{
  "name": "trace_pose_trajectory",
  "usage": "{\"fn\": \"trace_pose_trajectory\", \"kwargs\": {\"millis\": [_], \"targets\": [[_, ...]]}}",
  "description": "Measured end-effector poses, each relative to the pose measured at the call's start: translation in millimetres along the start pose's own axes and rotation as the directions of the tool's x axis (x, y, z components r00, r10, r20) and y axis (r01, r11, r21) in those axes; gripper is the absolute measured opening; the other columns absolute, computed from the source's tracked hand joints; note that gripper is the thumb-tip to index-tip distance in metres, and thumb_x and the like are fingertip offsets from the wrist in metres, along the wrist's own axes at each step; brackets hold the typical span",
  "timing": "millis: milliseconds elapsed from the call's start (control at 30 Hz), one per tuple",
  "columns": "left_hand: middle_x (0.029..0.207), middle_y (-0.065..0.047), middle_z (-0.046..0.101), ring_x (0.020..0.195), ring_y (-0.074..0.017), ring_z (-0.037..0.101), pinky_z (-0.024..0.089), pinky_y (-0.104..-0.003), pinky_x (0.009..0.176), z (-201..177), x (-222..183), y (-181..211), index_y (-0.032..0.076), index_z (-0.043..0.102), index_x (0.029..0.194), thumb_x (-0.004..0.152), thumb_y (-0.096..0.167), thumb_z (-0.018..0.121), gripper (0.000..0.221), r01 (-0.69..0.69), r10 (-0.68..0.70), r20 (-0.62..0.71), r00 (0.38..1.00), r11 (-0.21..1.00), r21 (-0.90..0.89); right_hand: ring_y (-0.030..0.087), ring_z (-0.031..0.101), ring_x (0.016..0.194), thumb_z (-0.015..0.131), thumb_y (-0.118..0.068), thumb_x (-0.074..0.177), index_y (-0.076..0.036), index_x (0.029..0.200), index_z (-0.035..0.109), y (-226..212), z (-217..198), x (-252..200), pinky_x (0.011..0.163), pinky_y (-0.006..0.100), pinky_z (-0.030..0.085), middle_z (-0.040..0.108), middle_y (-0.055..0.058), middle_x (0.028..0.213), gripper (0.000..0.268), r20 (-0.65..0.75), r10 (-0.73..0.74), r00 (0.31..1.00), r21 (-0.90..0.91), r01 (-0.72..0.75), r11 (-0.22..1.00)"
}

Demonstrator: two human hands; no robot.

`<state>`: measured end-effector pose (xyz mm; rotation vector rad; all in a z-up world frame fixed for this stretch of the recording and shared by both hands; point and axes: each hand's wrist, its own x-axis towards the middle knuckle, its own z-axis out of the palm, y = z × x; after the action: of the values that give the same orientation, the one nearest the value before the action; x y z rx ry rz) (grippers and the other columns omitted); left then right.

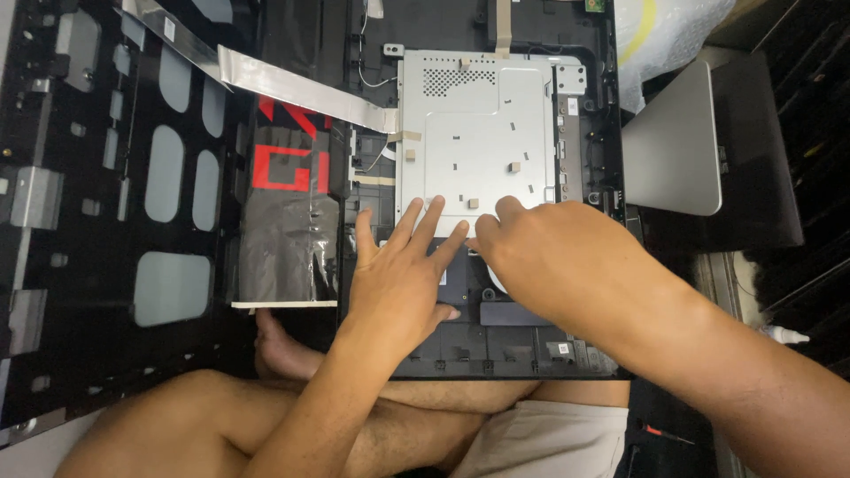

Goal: The person is using a screwdriver to fasten a metal shield onto the internal components of an all-in-one computer.

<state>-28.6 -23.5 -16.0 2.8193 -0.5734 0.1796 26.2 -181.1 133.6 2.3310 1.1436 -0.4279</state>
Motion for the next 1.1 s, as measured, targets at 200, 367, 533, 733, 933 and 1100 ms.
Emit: {"fn": "trace_pose_trajectory", "kwargs": {"millis": [200, 367, 533, 733, 933, 1100], "targets": [[0.165, -0.01, 0.033, 0.152, -0.0282, 0.029, 0.016, -0.071, 0.115, 1.2, -0.4, 1.0, 0.026, 0.042, 0.154, 0.055, 0.066, 0.085, 0.115, 0.003, -0.003, 0.007, 1.0, 1.0, -0.007, 0.035, 0.056, 0.045, 0.054, 0.01, 0.077, -0.004, 0.093, 0.056, 5.3, -6.3, 4.3, 0.038, 0.052, 0.043, 0.049, 0.015, 0.092, 0.022, -0.007, -0.029, 1.0, 0.205, 0.03, 0.978], [0.164, -0.009, 0.036, 0.151, -0.0278, 0.031, 0.018, -0.07, 0.114, -2.8, 1.0, 1.2, 0.026, 0.044, 0.153, 0.053, 0.063, 0.087, 0.114, 0.01, -0.01, -0.003, 1.0, 1.0, -0.016, 0.039, 0.065, 0.05, 0.05, -0.038, 0.108, -0.008, 0.09, 0.062, 5.3, 2.5, 10.7, 0.044, 0.05, 0.051, 0.061, 0.015, 0.083, 0.037, -0.048, 0.172, 0.984, 0.132, -0.165, 0.977], [0.164, -0.009, 0.035, 0.151, -0.0275, 0.031, 0.017, -0.07, 0.115, -1.1, 0.5, 1.4, 0.026, 0.044, 0.153, 0.053, 0.064, 0.087, 0.115, 0.013, -0.013, -0.007, 1.0, 1.0, -0.014, 0.04, 0.057, 0.055, 0.05, 0.007, 0.082, -0.004, 0.088, 0.052, 7.3, -4.0, 9.9, 0.046, 0.053, 0.043, 0.049, 0.016, 0.095, 0.013, -0.001, 0.033, 0.999, 0.308, -0.031, 0.951], [0.164, -0.01, 0.034, 0.152, -0.0293, 0.029, 0.017, -0.071, 0.113, -2.2, 2.2, 1.1, 0.026, 0.045, 0.151, 0.054, 0.058, 0.089, 0.111, 0.017, -0.015, 0.035, 0.999, 0.997, -0.072, 0.047, 0.07, 0.065, 0.043, -0.055, 0.108, -0.006, 0.107, 0.063, -0.5, -6.1, 10.7, 0.049, 0.056, 0.054, 0.069, 0.018, 0.084, 0.053, 0.025, 0.328, 0.944, 0.192, -0.327, 0.925], [0.164, -0.01, 0.035, 0.151, -0.0285, 0.031, 0.018, -0.071, 0.113, -1.5, 1.5, 1.3, 0.026, 0.046, 0.151, 0.054, 0.062, 0.088, 0.111, 0.018, -0.017, 0.019, 1.0, 0.999, -0.048, 0.04, 0.071, 0.065, 0.051, -0.01, 0.089, -0.008, 0.09, 0.066, 3.3, 1.7, 14.6, 0.054, 0.052, 0.055, 0.067, 0.013, 0.08, 0.015, 0.093, 0.166, 0.982, 0.181, -0.181, 0.967], [0.165, -0.01, 0.034, 0.152, -0.0276, 0.03, 0.017, -0.071, 0.114, 0.0, 1.0, 1.2, 0.027, 0.045, 0.152, 0.057, 0.062, 0.085, 0.109, 0.012, -0.012, 0.008, 1.0, 1.0, -0.023, 0.038, 0.064, 0.066, 0.052, 0.007, 0.081, -0.006, 0.101, 0.054, -1.2, -16.9, 9.8, 0.052, 0.053, 0.051, 0.051, 0.016, 0.101, 0.024, 0.085, 0.061, 0.995, 0.331, -0.086, 0.94]]}}
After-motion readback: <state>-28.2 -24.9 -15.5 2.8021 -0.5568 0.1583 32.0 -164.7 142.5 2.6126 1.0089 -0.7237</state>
